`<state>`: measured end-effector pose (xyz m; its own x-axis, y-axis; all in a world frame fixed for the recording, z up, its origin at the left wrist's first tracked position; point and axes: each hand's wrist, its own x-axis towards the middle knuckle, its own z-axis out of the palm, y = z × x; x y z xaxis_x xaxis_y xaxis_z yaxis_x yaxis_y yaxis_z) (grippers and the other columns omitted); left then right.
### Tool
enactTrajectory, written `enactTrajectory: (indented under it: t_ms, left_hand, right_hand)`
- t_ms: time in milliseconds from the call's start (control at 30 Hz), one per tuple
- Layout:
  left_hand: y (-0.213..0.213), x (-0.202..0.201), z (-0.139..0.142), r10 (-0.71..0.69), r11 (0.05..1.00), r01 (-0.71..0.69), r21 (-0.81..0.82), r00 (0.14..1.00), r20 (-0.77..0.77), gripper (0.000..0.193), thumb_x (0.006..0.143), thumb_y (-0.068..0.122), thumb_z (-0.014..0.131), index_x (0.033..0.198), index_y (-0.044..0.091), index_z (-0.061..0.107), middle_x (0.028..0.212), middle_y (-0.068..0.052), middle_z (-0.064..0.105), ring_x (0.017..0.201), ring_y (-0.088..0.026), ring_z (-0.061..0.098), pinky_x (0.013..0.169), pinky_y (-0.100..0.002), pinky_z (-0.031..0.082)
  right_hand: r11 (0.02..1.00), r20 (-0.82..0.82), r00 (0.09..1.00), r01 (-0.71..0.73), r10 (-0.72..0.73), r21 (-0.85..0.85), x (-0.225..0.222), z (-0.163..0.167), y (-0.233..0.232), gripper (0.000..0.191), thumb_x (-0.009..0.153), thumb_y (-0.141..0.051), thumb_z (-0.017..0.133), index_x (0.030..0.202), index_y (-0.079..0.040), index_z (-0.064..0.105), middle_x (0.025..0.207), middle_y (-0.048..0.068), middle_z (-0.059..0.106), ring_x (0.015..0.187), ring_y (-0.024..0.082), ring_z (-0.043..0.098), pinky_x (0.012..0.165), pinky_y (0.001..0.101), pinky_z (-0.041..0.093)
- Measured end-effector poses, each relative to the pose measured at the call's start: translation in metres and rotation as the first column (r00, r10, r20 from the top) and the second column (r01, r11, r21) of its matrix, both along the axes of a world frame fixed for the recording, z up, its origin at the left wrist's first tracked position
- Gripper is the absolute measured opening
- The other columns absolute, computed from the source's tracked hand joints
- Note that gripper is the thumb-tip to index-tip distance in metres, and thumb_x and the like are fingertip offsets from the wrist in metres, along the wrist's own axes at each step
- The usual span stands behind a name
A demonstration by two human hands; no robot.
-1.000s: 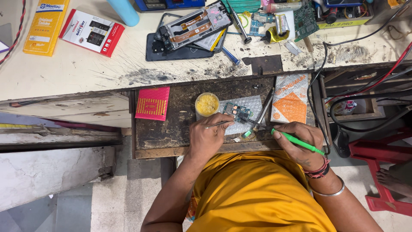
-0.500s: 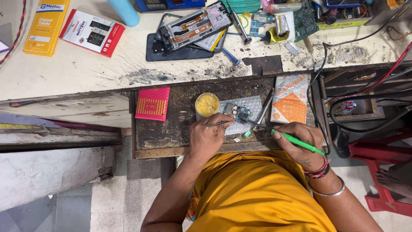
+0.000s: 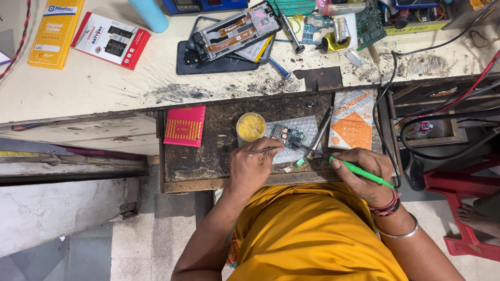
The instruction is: The person uses a soldering iron and tweezers to work on a small circuit board placed on a workbench. They apply solder to specific points on the board while holding it steady with the tweezers.
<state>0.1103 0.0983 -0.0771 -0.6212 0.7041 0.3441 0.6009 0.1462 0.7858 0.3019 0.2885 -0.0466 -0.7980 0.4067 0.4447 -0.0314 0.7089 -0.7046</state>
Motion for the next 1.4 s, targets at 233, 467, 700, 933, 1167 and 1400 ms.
enactTrajectory:
  t_ms: [233, 467, 700, 933, 1167, 1400]
  left_hand:
    - [-0.0006, -0.0007, -0.0074, 0.000, 0.999, -0.002, -0.043, 1.000, -0.028, 0.015, 0.088, 0.002, 0.076, 0.101, 0.009, 0.075, 0.101, -0.002, 0.081, 0.081, -0.014, 0.079, 0.072, -0.029, 0.065]
    - [-0.0005, -0.0006, -0.0073, -0.004, 0.999, 0.004, -0.037, 1.000, -0.002, 0.014, 0.089, 0.003, 0.076, 0.102, 0.009, 0.075, 0.101, -0.002, 0.081, 0.081, -0.013, 0.080, 0.072, -0.029, 0.065]
    - [0.0001, -0.0004, -0.0036, -0.004, 1.000, 0.004, -0.028, 1.000, 0.002, 0.014, 0.089, 0.002, 0.075, 0.102, 0.009, 0.075, 0.101, -0.003, 0.080, 0.085, -0.014, 0.080, 0.074, -0.029, 0.066]
    - [-0.0006, 0.0002, -0.0027, 0.000, 1.000, 0.000, -0.024, 1.000, 0.009, 0.013, 0.089, 0.002, 0.076, 0.100, 0.009, 0.075, 0.101, -0.002, 0.081, 0.084, -0.014, 0.080, 0.074, -0.028, 0.066]
    - [0.0003, -0.0011, -0.0084, -0.006, 0.999, 0.006, -0.040, 1.000, 0.006, 0.010, 0.092, 0.004, 0.075, 0.101, 0.008, 0.075, 0.100, -0.002, 0.081, 0.085, -0.013, 0.080, 0.074, -0.028, 0.066]
    - [-0.0002, -0.0011, -0.0080, -0.014, 0.999, 0.015, -0.030, 1.000, 0.024, 0.012, 0.092, 0.002, 0.073, 0.103, 0.007, 0.075, 0.102, -0.004, 0.080, 0.088, -0.014, 0.080, 0.074, -0.028, 0.067]
  right_hand:
    - [1.000, 0.005, 1.000, 0.005, -0.005, 0.005, 0.0008, -0.0007, -0.0006, 0.010, 0.087, -0.005, 0.078, 0.089, 0.000, 0.069, 0.084, 0.012, 0.075, 0.076, 0.020, 0.076, 0.067, 0.0280, 0.057]
    - [1.000, 0.002, 1.000, 0.005, -0.005, 0.010, 0.0010, -0.0012, -0.0004, 0.011, 0.087, -0.005, 0.078, 0.088, 0.000, 0.068, 0.084, 0.012, 0.075, 0.076, 0.020, 0.076, 0.067, 0.0279, 0.057]
    - [1.000, 0.005, 1.000, 0.017, -0.017, 0.014, 0.0010, -0.0017, -0.0009, 0.012, 0.087, -0.005, 0.079, 0.088, 0.000, 0.068, 0.084, 0.012, 0.075, 0.077, 0.020, 0.077, 0.068, 0.0281, 0.058]
    - [1.000, 0.006, 1.000, 0.018, -0.018, 0.004, 0.0013, -0.0019, -0.0011, 0.011, 0.087, -0.006, 0.079, 0.088, 0.000, 0.069, 0.084, 0.011, 0.075, 0.076, 0.020, 0.076, 0.068, 0.0281, 0.057]
    - [1.000, -0.005, 1.000, 0.008, -0.008, 0.006, 0.0010, -0.0009, -0.0014, 0.012, 0.087, -0.005, 0.079, 0.089, 0.000, 0.069, 0.084, 0.012, 0.075, 0.075, 0.019, 0.076, 0.066, 0.0275, 0.057]
    - [1.000, -0.006, 1.000, 0.005, -0.005, 0.001, 0.0010, -0.0007, -0.0011, 0.011, 0.088, -0.005, 0.079, 0.089, 0.000, 0.069, 0.085, 0.012, 0.075, 0.077, 0.020, 0.077, 0.068, 0.0279, 0.058]
